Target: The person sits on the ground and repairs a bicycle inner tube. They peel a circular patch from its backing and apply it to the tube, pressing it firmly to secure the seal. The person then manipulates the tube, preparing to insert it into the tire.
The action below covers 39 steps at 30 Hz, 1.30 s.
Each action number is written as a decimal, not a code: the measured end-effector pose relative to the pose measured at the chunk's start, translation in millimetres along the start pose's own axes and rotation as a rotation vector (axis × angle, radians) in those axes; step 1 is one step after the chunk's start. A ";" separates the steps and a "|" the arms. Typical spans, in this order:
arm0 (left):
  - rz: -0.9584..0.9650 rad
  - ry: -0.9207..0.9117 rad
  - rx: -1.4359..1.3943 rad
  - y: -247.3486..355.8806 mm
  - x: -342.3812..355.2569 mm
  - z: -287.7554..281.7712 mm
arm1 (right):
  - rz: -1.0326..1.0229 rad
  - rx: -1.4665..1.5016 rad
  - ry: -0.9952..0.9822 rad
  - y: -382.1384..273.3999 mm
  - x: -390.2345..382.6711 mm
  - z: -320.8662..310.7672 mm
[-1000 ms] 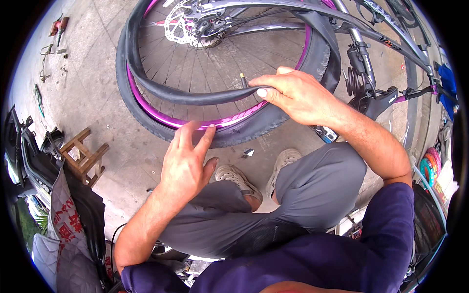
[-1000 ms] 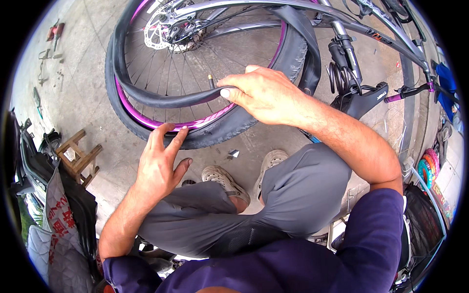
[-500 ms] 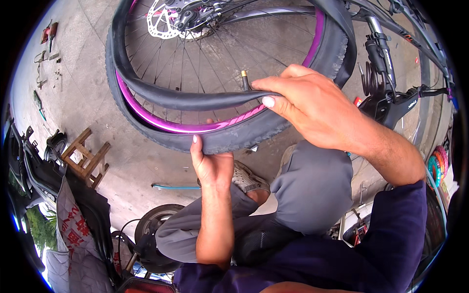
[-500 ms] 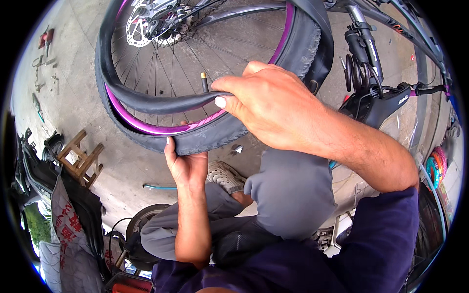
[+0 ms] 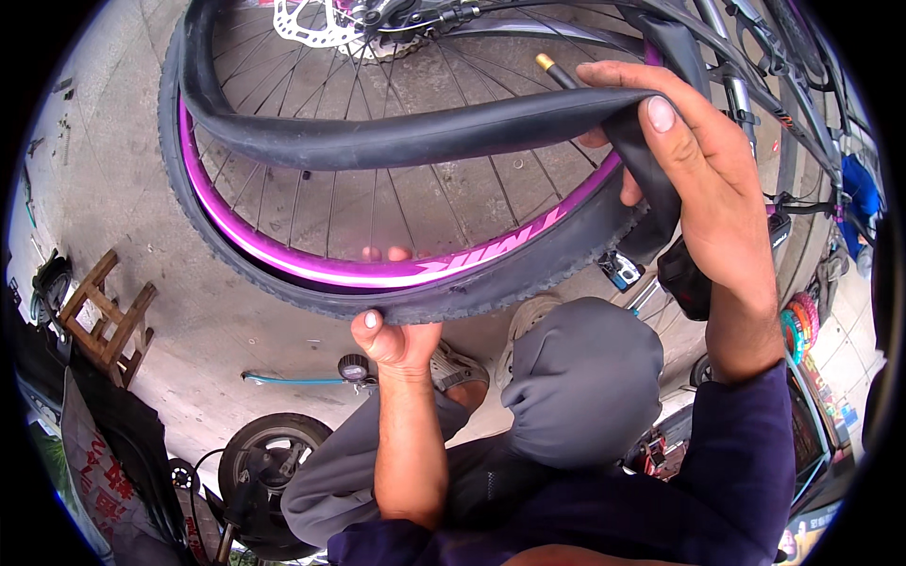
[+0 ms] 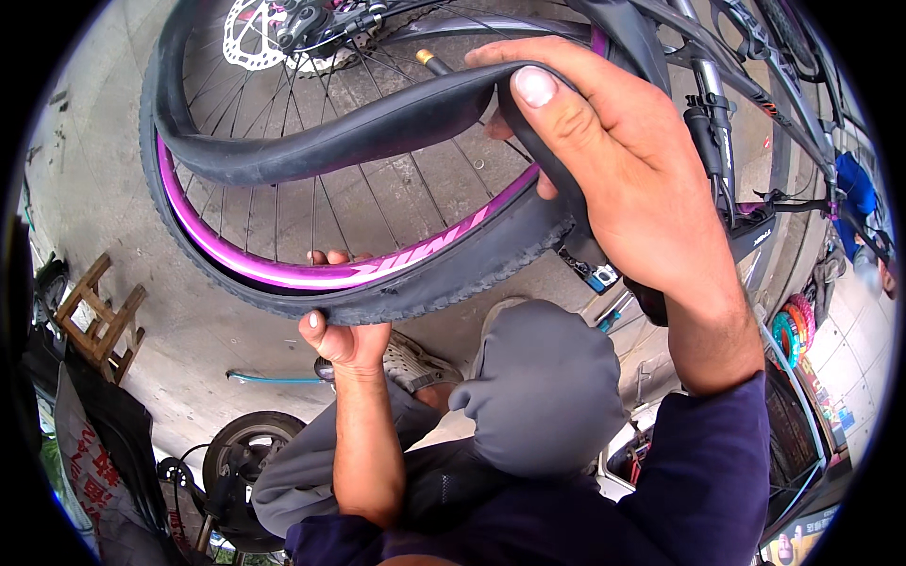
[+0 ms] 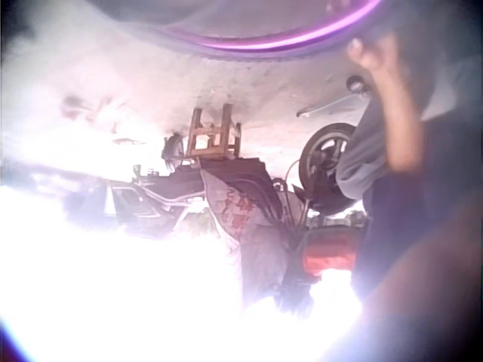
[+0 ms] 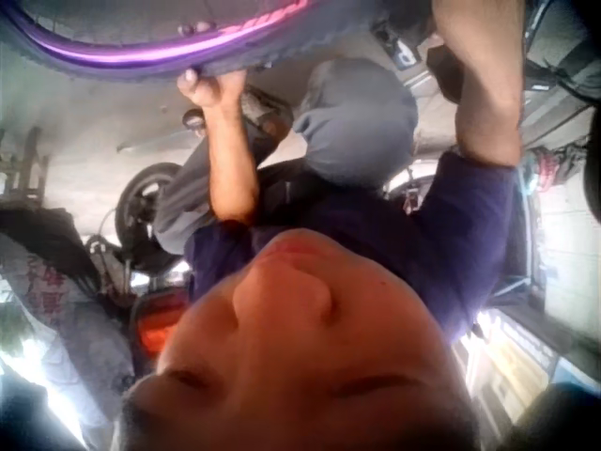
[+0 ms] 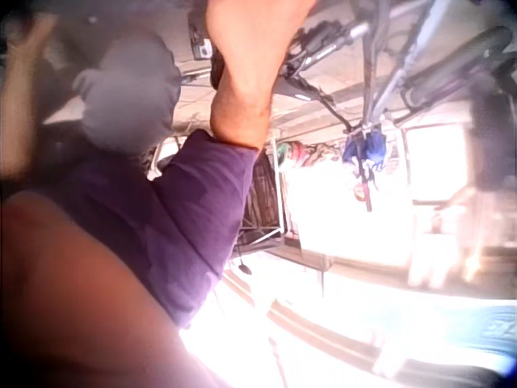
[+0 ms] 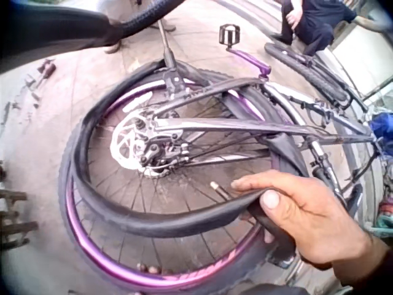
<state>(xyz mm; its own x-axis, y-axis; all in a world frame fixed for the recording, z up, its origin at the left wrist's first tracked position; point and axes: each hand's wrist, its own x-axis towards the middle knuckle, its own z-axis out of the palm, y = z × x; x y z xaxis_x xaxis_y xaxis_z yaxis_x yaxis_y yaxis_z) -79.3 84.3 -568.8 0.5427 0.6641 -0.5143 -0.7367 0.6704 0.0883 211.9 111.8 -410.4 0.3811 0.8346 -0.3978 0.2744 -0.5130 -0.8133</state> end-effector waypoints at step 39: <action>-0.065 0.140 -0.116 1.8 -0.9 -6.6 | -0.042 -0.226 0.297 -3.9 3.5 25.0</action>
<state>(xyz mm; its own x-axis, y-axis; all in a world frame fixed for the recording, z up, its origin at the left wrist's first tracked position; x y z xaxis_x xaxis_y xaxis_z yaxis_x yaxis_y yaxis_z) -83.8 82.7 -573.8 0.5353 0.5628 -0.6298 -0.7480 0.6622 -0.0441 190.1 121.7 -419.3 0.5958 0.7782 -0.1984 0.4706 -0.5385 -0.6990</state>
